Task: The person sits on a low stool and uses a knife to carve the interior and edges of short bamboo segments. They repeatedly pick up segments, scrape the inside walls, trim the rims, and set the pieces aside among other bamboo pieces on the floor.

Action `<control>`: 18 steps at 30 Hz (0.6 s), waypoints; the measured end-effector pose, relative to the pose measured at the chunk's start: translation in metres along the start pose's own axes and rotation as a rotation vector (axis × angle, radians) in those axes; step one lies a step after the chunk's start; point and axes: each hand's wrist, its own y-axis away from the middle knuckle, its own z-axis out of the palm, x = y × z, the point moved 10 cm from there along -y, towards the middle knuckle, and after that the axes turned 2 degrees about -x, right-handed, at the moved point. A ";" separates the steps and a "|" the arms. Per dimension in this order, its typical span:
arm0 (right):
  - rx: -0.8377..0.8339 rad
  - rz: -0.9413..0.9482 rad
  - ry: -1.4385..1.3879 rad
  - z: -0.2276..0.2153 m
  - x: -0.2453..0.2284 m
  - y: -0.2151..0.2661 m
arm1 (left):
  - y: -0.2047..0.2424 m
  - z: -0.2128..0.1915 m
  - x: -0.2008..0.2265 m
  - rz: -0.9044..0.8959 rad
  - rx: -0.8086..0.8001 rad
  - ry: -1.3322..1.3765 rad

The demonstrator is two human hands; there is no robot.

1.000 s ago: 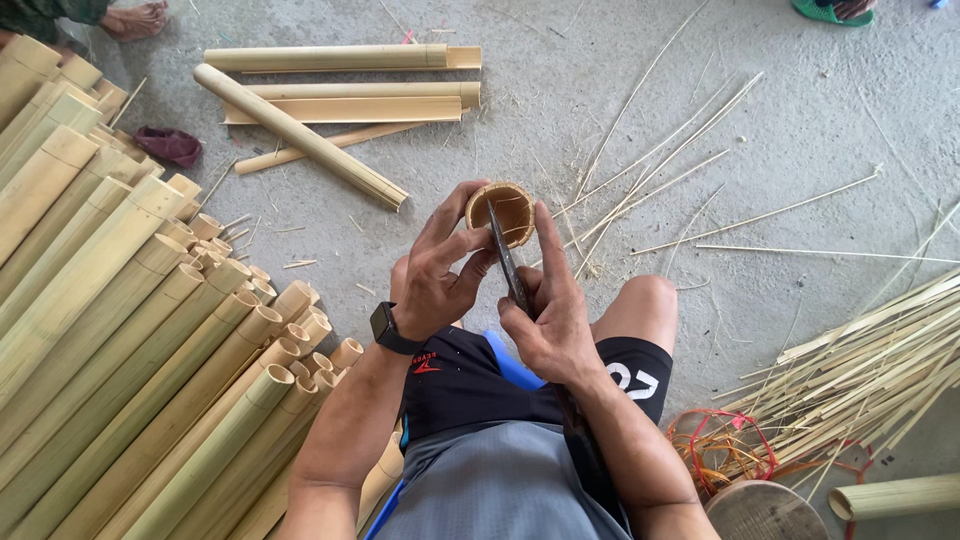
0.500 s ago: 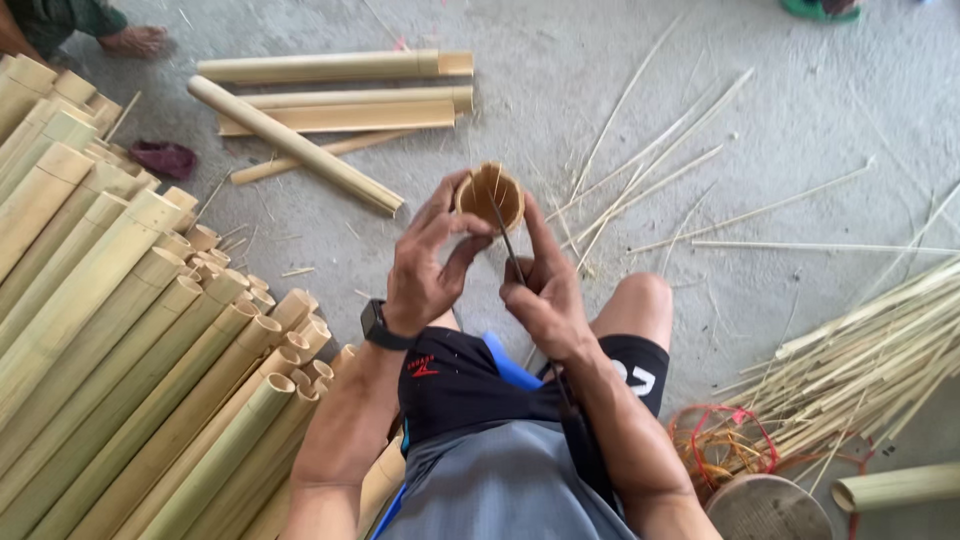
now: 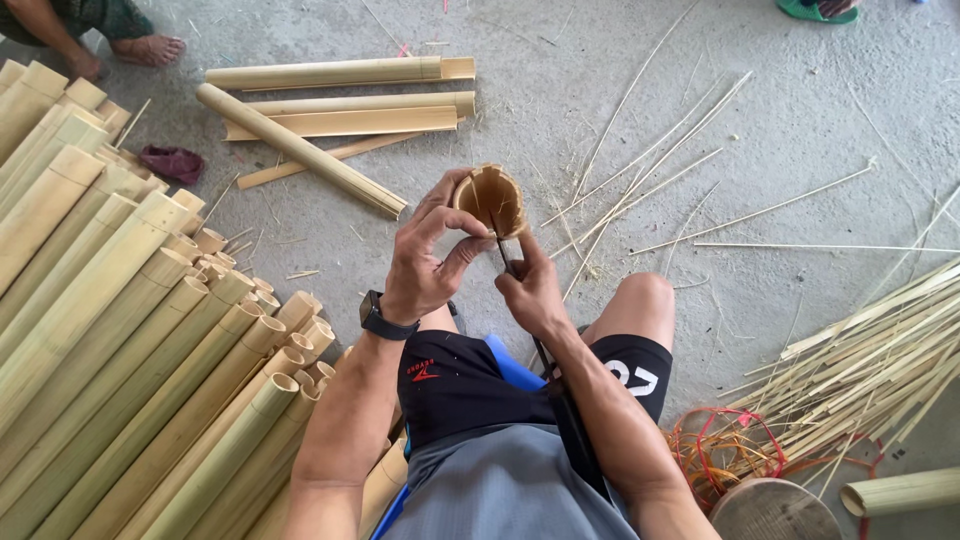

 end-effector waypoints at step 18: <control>-0.058 -0.270 0.020 -0.003 -0.114 0.071 | 0.006 0.004 0.024 0.020 0.005 -0.136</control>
